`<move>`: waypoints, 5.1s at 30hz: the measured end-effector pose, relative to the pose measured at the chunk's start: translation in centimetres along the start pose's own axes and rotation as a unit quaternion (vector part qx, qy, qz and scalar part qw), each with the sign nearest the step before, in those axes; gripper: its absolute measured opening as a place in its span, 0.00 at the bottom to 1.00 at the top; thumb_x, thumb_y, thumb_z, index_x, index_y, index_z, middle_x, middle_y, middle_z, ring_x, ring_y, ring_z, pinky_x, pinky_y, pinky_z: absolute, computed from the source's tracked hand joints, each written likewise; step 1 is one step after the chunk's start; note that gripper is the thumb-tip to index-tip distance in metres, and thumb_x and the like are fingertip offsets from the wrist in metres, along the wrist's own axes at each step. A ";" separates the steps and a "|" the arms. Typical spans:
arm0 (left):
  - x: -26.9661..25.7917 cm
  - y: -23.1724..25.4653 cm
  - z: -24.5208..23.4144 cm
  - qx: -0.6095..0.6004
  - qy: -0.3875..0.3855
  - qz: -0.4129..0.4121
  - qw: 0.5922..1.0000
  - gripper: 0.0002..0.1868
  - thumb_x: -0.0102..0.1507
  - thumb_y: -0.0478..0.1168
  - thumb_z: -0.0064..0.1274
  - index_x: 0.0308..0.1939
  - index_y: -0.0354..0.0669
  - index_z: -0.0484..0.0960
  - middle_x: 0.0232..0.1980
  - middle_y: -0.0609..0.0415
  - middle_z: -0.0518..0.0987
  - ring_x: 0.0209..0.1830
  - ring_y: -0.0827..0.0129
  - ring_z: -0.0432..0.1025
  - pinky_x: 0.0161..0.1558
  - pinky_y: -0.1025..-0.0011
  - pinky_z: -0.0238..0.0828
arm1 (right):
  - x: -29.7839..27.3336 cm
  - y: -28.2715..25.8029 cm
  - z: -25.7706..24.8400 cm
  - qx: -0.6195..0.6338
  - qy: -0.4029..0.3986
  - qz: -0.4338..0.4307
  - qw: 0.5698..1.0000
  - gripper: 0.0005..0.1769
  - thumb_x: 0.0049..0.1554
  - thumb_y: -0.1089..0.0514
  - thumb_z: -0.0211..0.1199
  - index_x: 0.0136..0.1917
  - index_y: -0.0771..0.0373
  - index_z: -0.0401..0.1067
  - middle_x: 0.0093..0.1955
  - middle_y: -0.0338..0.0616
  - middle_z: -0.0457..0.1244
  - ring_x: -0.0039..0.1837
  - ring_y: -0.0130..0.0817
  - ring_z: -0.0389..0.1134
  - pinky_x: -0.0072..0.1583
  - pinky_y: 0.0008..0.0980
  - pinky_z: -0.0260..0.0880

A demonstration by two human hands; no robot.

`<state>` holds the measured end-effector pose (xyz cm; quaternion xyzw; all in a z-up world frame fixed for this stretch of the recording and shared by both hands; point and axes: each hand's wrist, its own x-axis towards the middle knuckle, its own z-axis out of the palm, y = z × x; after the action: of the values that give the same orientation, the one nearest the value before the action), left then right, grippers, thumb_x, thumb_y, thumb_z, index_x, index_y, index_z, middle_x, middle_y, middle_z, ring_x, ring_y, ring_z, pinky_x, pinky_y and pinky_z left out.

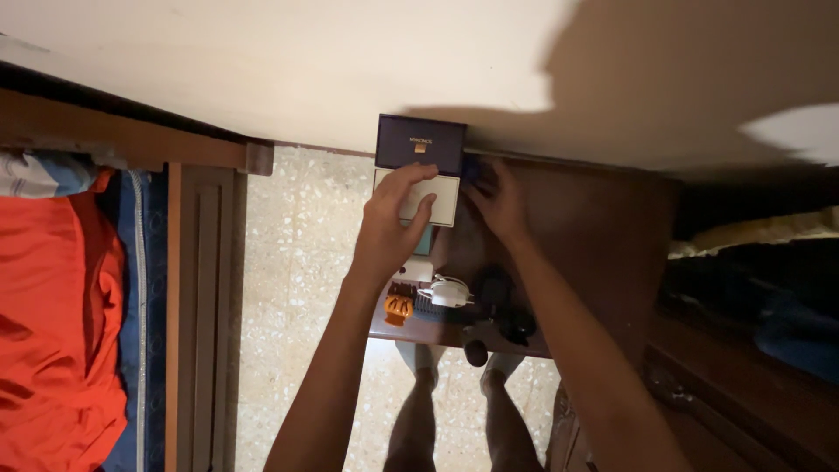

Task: Unboxing a new phone and organizing various personal items on a bedroom nightstand

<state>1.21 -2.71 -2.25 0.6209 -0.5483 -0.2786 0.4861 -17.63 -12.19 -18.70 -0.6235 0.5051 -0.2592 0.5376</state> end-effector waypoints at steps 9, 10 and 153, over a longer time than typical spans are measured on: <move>0.2 -0.6 0.1 -0.013 0.002 -0.003 1.000 0.17 0.65 0.28 0.56 0.57 0.43 0.80 0.55 0.51 0.81 0.64 0.51 0.72 0.66 0.55 0.67 | -0.1 -1.1 0.1 -0.065 0.000 -0.018 0.998 0.24 0.58 0.67 0.67 0.66 0.67 0.67 0.63 0.60 0.64 0.69 0.57 0.63 0.70 0.57 0.66; 0.2 -0.6 0.0 -0.013 0.002 -0.004 1.000 0.17 0.65 0.28 0.56 0.57 0.43 0.80 0.55 0.51 0.81 0.64 0.51 0.72 0.66 0.55 0.67 | -0.1 -1.0 0.0 -0.065 0.000 -0.018 0.998 0.24 0.58 0.67 0.67 0.66 0.67 0.67 0.63 0.60 0.64 0.69 0.57 0.63 0.70 0.57 0.66; 0.7 -3.3 3.6 0.158 -0.026 0.137 0.977 0.23 0.66 0.29 0.56 0.65 0.42 0.75 0.60 0.48 0.76 0.71 0.44 0.65 0.70 0.55 0.65 | -1.4 2.7 -4.1 -0.104 -0.024 -0.064 0.992 0.28 0.64 0.61 0.65 0.74 0.68 0.61 0.70 0.61 0.61 0.73 0.55 0.61 0.73 0.53 0.62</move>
<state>-0.39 -4.66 -6.47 0.6013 -0.6779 -0.1353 0.4007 -22.62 -12.32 -19.72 -0.7132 0.4749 -0.2244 0.4641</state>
